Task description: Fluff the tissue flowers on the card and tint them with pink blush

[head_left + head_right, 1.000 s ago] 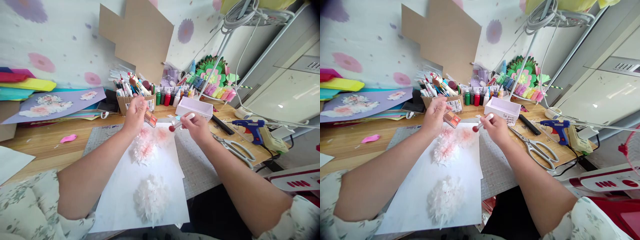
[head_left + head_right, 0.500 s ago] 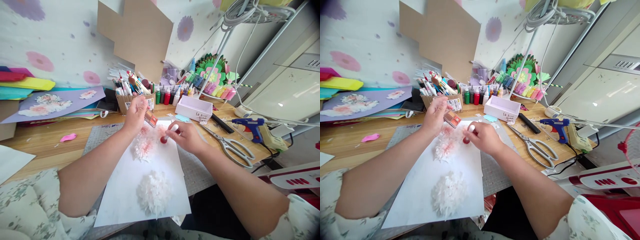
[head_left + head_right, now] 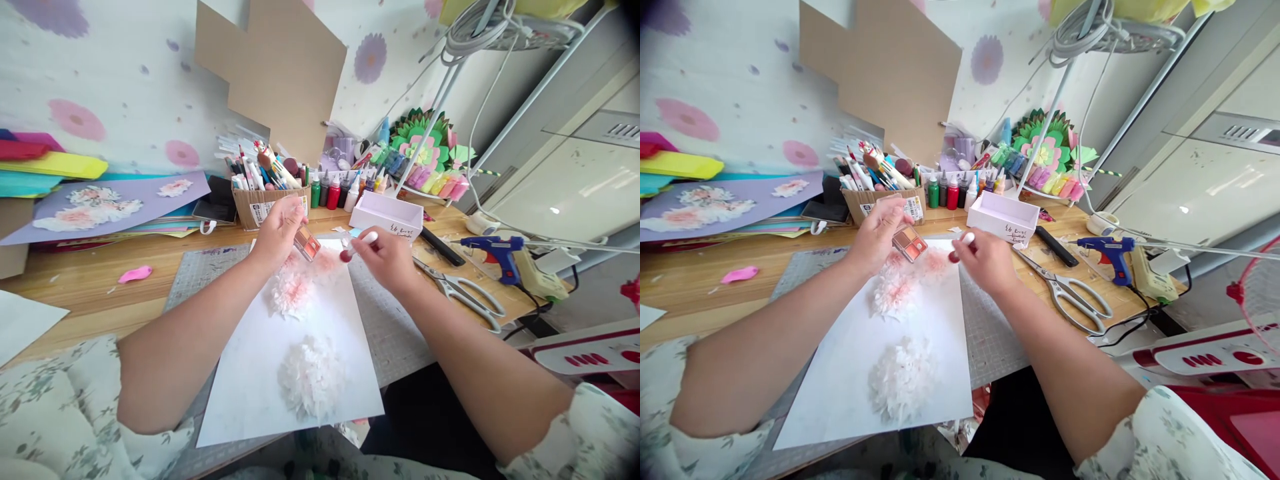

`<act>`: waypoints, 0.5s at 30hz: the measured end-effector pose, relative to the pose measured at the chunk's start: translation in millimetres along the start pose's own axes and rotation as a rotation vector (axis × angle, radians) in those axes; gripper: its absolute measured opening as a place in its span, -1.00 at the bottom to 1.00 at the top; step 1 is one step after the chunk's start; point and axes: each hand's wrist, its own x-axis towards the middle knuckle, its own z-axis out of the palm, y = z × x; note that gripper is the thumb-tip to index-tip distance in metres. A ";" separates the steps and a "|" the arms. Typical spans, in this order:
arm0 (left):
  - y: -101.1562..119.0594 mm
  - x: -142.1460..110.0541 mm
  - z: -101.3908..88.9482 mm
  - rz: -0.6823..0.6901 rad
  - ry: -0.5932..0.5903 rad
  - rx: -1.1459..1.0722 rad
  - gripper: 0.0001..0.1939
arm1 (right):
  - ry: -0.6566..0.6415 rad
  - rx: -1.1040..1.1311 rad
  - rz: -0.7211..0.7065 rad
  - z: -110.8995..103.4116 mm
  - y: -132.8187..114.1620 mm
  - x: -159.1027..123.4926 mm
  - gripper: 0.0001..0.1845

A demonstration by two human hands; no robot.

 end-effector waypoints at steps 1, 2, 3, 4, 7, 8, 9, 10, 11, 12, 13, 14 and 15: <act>1.0 -0.4 0.1 0.000 0.003 0.012 -0.56 | -0.074 0.055 -0.019 1.3 -2.0 -1.4 -0.75; 1.8 -0.7 0.2 0.001 0.008 0.020 -0.57 | -0.148 0.110 -0.033 2.7 -3.6 -2.5 -0.74; 2.4 -0.8 0.2 0.001 0.012 0.023 -0.58 | -0.199 0.160 -0.034 3.9 -4.5 -3.0 -0.72; 2.7 -0.7 0.2 0.002 0.015 0.019 -0.58 | -0.212 0.195 -0.017 4.8 -4.0 -2.5 -0.71; 2.3 0.3 -0.3 -0.009 0.017 -0.017 -0.59 | -0.060 0.158 0.094 4.7 5.7 3.4 -0.72; 1.8 0.9 -0.6 -0.020 0.015 -0.026 -0.58 | -0.003 0.115 0.119 4.1 10.0 6.0 -0.74; 1.2 1.5 -0.9 -0.031 0.015 -0.034 -0.58 | 0.034 0.073 0.131 3.6 13.8 8.3 -0.76; 0.5 2.0 -1.3 -0.043 0.018 -0.040 -0.57 | 0.042 0.047 0.134 3.5 16.5 10.2 -0.77; 0.0 2.6 -1.6 -0.052 0.022 -0.045 -0.57 | 0.017 0.053 0.132 3.9 17.7 11.7 -0.77; -0.4 3.1 -1.9 -0.054 0.028 -0.050 -0.57 | -0.018 0.087 0.135 4.9 17.4 12.9 -0.75; -0.6 3.5 -2.1 -0.049 0.036 -0.053 -0.57 | -0.044 0.132 0.146 6.4 16.0 13.9 -0.72; -0.5 3.7 -2.3 -0.041 0.039 -0.053 -0.57 | -0.048 0.173 0.159 8.2 13.9 15.0 -0.70; -0.2 3.9 -2.5 -0.035 0.038 -0.051 -0.57 | -0.029 0.202 0.172 10.1 11.6 16.4 -0.70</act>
